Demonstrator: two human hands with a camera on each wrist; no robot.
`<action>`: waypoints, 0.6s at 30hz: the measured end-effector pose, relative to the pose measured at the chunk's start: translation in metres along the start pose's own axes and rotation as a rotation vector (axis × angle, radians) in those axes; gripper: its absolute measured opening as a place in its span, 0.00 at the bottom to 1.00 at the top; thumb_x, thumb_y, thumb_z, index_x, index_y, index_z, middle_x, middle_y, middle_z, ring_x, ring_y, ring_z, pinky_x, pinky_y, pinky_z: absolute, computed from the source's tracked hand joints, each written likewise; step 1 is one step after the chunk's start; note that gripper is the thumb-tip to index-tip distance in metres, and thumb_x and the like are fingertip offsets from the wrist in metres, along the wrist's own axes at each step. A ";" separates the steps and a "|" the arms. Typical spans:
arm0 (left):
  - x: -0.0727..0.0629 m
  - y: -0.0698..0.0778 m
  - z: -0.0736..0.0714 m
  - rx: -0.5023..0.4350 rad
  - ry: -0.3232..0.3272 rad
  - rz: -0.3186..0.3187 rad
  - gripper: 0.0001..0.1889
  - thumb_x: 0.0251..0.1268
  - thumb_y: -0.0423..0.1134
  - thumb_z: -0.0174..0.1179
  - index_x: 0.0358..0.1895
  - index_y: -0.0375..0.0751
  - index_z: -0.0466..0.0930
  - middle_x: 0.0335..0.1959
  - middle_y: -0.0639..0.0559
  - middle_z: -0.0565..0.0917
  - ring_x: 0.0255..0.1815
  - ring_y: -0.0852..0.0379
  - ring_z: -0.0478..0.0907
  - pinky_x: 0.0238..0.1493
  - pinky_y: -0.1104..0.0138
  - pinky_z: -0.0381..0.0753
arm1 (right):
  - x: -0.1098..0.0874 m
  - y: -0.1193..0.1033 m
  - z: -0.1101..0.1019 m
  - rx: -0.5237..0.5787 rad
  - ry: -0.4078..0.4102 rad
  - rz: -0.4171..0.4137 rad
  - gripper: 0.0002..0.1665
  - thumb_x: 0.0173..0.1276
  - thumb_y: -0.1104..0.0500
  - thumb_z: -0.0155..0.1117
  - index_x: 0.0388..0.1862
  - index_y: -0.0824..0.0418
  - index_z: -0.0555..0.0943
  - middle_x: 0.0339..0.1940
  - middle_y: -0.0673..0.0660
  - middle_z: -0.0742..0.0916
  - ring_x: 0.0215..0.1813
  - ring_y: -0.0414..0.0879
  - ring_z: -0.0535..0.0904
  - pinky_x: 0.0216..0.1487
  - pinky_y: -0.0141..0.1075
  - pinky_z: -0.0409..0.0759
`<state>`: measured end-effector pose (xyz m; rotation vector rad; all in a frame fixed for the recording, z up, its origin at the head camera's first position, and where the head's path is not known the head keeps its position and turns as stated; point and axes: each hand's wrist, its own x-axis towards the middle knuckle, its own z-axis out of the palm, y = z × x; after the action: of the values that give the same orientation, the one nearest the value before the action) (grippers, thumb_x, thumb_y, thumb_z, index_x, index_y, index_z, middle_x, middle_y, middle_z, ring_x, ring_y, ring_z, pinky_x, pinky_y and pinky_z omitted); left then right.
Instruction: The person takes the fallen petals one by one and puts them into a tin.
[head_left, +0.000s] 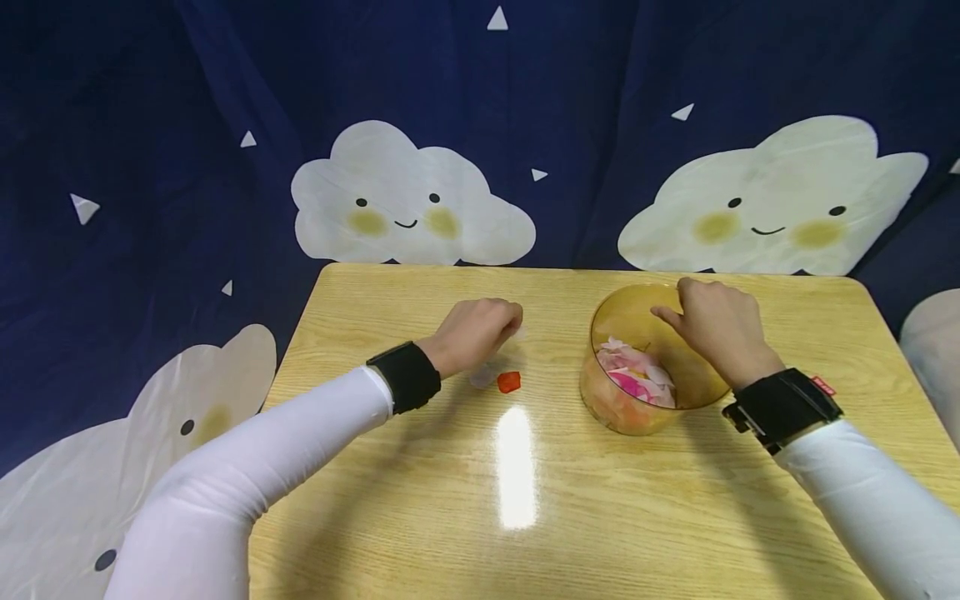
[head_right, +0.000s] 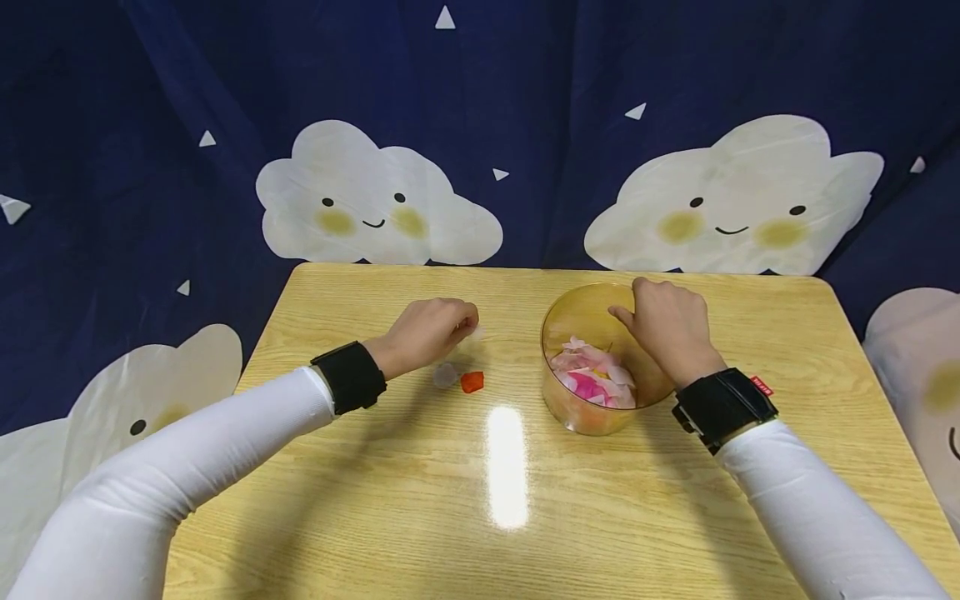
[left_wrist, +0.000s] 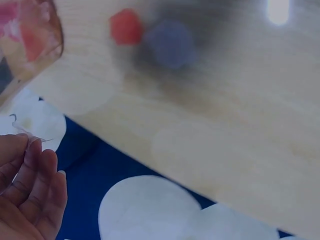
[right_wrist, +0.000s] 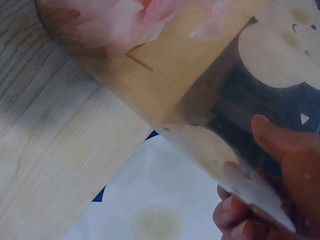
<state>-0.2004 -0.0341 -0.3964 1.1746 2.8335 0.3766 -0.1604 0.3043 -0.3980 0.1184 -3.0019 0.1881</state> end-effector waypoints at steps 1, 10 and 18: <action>0.002 0.001 -0.003 0.002 0.009 0.004 0.12 0.73 0.29 0.53 0.29 0.46 0.76 0.23 0.57 0.70 0.25 0.61 0.65 0.26 0.69 0.63 | 0.000 0.000 0.000 0.001 -0.001 0.000 0.29 0.68 0.42 0.68 0.20 0.61 0.69 0.13 0.54 0.69 0.15 0.52 0.69 0.14 0.42 0.61; 0.018 0.013 -0.023 0.006 0.079 0.052 0.15 0.74 0.28 0.51 0.26 0.47 0.69 0.23 0.57 0.63 0.24 0.61 0.61 0.26 0.70 0.56 | 0.000 0.001 -0.001 0.001 -0.007 0.004 0.29 0.68 0.43 0.68 0.20 0.61 0.69 0.13 0.54 0.69 0.15 0.52 0.69 0.14 0.41 0.61; 0.026 0.032 -0.036 0.043 0.078 0.101 0.10 0.77 0.34 0.52 0.34 0.47 0.79 0.27 0.59 0.73 0.30 0.62 0.70 0.30 0.70 0.67 | 0.000 -0.001 -0.001 0.000 -0.008 0.005 0.29 0.68 0.43 0.68 0.20 0.61 0.69 0.13 0.54 0.68 0.15 0.52 0.69 0.14 0.41 0.61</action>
<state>-0.2015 -0.0017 -0.3526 1.3443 2.8688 0.3765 -0.1605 0.3038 -0.3971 0.1119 -3.0105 0.1890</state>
